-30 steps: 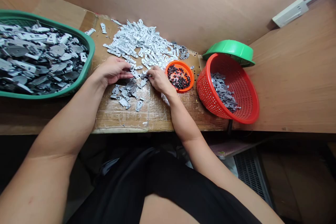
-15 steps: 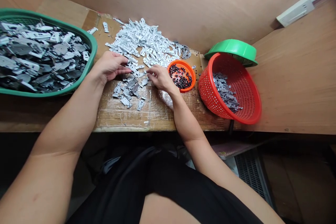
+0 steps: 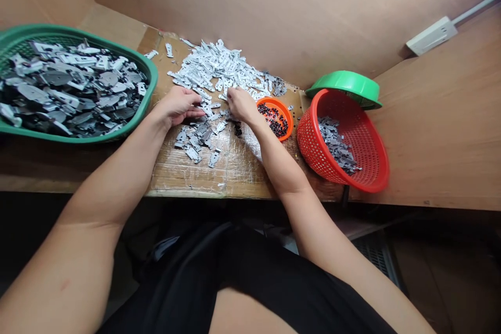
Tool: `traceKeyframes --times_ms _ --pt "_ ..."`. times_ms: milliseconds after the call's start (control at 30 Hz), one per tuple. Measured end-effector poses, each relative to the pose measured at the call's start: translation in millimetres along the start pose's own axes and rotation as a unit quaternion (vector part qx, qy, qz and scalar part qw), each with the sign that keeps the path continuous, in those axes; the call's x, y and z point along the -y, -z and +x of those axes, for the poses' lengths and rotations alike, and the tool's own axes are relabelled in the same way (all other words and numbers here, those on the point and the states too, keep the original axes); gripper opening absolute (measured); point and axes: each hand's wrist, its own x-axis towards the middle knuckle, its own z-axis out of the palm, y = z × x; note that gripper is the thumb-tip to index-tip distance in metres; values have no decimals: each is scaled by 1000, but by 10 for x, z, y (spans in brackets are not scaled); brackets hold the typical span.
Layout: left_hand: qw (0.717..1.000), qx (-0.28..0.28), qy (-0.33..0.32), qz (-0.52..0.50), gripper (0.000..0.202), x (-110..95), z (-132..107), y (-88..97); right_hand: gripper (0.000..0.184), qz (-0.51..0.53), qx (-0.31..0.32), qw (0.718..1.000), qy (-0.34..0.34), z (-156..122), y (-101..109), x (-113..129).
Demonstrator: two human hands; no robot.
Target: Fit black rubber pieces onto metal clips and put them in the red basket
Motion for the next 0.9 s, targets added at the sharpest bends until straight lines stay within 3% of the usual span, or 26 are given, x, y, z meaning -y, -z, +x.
traceKeyframes --times_ms 100,267,500,600,700,833,900 --pt "1000 -5 2 -19 37 5 -4 -20 20 102 -52 993 -9 -239 128 -31" --pt "998 -11 23 -57 43 22 -6 -74 12 265 -24 964 -23 -500 272 89" --pt "999 11 20 -32 36 49 -55 -114 19 199 -26 979 17 -562 388 352" --pt "999 16 13 -27 33 56 -74 -134 17 222 -38 974 4 -587 408 430" --pt "1000 9 4 -26 34 65 -92 -162 15 353 -6 934 -46 -621 394 511" --pt "1000 -6 -12 -27 36 83 -112 -195 43 533 42 833 -142 -668 342 628" --pt "1000 -10 -16 -21 37 90 -115 -204 49 569 41 800 -186 -688 312 667"
